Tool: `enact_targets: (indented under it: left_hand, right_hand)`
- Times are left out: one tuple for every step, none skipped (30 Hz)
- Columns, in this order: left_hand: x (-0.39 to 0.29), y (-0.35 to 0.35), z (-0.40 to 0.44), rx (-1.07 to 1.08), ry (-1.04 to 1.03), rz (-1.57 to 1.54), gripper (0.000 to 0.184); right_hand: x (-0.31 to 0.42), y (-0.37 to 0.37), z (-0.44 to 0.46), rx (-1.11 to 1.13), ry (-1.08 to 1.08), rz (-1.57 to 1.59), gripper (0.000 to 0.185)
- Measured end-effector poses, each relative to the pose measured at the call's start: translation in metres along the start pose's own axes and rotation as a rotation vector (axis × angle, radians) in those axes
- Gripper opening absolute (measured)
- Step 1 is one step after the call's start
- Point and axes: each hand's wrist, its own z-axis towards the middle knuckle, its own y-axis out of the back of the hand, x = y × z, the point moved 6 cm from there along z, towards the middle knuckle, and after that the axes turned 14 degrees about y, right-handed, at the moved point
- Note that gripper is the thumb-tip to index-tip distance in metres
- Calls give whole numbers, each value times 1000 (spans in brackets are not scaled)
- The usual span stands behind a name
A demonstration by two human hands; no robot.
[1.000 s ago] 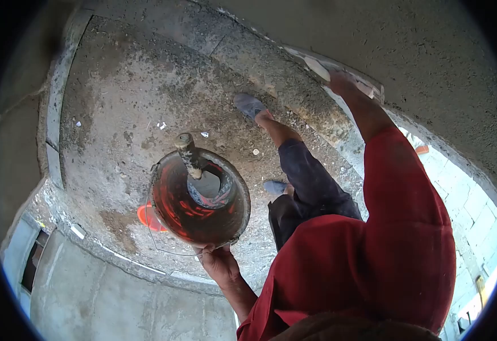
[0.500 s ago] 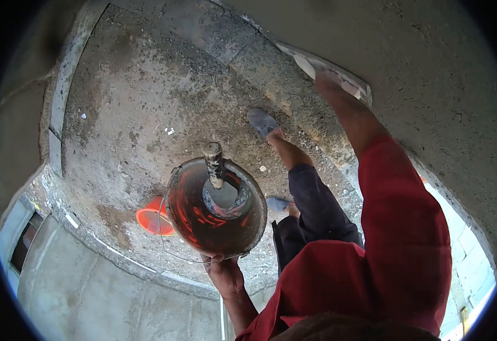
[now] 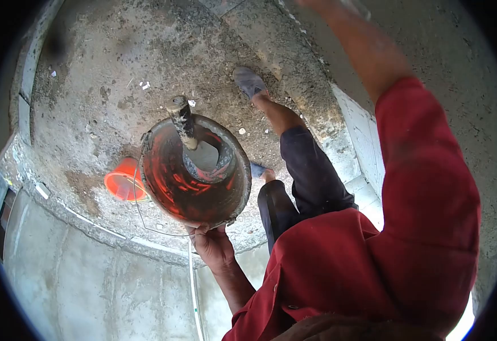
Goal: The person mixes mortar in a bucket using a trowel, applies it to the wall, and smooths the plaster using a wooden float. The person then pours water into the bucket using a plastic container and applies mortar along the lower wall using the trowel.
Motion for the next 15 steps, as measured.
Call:
enact_targets:
  left_hand:
    - [-1,1,-2,-1,-2,7,59]
    - [-1,5,-4,0,-3,15,58]
    - [1,11,-6,1,-1,28,56]
    - [2,16,-7,9,-5,27,55]
    - [3,22,-8,17,-11,27,55]
    - [3,27,-10,23,-18,30,54]
    - [3,29,-11,24,-30,38,54]
    - [4,28,-12,4,-61,-8,56]
    - [4,30,-13,13,-67,18,57]
    - [7,33,-10,28,-74,42,58]
    - [12,36,-9,50,-81,65,59]
    - [17,39,-10,76,-79,70,60]
    - [22,43,-13,102,-86,73,61]
    - [20,46,-22,121,-96,75,63]
    - [22,49,-31,141,-110,73,64]
  right_hand:
    - [-27,-20,-34,97,-36,-49,43]
    - [-52,-36,-78,199,-86,-105,41]
    - [-80,-52,-131,350,-178,-191,43]
    - [-117,-73,-186,305,-131,-252,46]
    - [-157,-92,-242,441,-220,-316,42]
    - [-176,-91,-298,609,-358,-354,41]
    - [-188,-86,-340,712,-429,-380,36]
    - [-206,-83,-379,721,-470,-391,35]
    - [-211,-77,-409,724,-516,-402,35]
    - [-215,-77,-426,690,-473,-383,38]
    - [-216,-67,-441,649,-433,-368,40]
    - [-213,-53,-450,602,-389,-356,43]
    - [-209,-36,-453,529,-354,-364,46]
    - [-191,-9,-452,460,-314,-372,50]
    - [-174,16,-451,383,-271,-379,53]
